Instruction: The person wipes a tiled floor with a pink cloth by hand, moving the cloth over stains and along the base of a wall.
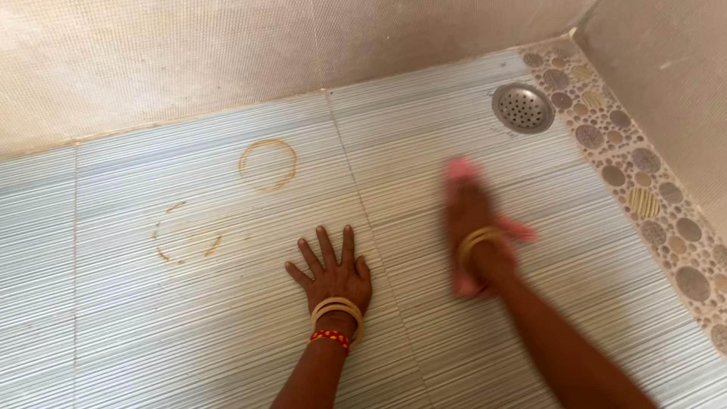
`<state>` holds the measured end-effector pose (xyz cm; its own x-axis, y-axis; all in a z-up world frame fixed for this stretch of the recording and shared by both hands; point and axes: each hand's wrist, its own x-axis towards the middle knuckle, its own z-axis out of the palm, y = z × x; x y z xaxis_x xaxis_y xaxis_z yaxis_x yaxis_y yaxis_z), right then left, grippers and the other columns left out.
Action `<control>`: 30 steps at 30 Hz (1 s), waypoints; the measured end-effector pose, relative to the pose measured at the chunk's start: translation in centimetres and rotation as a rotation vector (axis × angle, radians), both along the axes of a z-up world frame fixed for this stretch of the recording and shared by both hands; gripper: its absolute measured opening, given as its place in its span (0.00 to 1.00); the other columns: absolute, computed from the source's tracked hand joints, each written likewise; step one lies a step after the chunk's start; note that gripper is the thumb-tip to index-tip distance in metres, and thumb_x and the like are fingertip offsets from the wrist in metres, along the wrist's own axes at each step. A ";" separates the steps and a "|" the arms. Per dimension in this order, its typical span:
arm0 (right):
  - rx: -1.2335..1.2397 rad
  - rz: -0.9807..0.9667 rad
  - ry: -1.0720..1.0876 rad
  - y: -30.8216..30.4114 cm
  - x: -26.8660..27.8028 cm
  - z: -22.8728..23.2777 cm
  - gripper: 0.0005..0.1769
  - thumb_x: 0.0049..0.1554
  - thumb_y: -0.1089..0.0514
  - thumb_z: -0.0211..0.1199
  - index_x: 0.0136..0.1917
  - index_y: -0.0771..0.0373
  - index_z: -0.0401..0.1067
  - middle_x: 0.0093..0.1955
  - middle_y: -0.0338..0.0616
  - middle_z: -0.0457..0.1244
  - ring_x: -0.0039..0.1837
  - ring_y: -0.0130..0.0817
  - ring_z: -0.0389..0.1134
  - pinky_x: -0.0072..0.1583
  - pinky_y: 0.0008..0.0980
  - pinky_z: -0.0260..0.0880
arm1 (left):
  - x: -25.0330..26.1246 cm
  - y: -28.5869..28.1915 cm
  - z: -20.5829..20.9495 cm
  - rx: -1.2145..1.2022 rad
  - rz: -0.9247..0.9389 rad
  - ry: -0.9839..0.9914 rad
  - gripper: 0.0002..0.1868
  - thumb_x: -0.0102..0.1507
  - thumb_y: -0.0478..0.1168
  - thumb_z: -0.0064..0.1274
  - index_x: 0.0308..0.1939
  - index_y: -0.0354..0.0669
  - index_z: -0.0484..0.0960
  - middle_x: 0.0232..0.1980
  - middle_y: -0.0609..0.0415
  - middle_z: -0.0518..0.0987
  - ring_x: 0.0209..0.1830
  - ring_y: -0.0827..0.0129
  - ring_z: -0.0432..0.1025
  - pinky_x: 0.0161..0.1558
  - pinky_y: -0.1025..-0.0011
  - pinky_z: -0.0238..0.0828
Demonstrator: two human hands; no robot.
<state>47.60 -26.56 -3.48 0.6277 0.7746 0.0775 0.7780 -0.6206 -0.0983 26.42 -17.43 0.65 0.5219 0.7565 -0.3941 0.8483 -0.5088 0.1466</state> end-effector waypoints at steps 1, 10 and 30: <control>0.011 0.104 0.024 1.4 -2.7 -0.1 0.34 0.65 0.46 0.37 0.80 0.60 0.49 0.83 0.53 0.44 0.81 0.49 0.42 0.77 0.45 0.39 | -0.1 0.3 0.0 0.001 -0.025 0.006 0.35 0.69 0.59 0.21 0.81 0.67 0.38 0.84 0.50 0.30 0.81 0.40 0.23 0.70 0.31 0.14; -0.009 0.288 0.070 8.9 -1.3 0.3 0.34 0.64 0.46 0.37 0.80 0.61 0.49 0.82 0.54 0.44 0.80 0.49 0.43 0.76 0.45 0.40 | -0.6 0.6 -2.5 0.085 -0.071 -0.168 0.35 0.69 0.59 0.26 0.80 0.61 0.45 0.84 0.51 0.38 0.82 0.45 0.28 0.72 0.33 0.16; -0.030 0.312 0.030 13.1 2.0 0.1 0.34 0.64 0.48 0.38 0.79 0.63 0.49 0.81 0.56 0.46 0.80 0.50 0.45 0.76 0.46 0.42 | -0.4 0.7 -3.4 0.077 -0.065 -0.174 0.34 0.68 0.59 0.27 0.79 0.62 0.46 0.84 0.50 0.39 0.81 0.47 0.29 0.72 0.37 0.16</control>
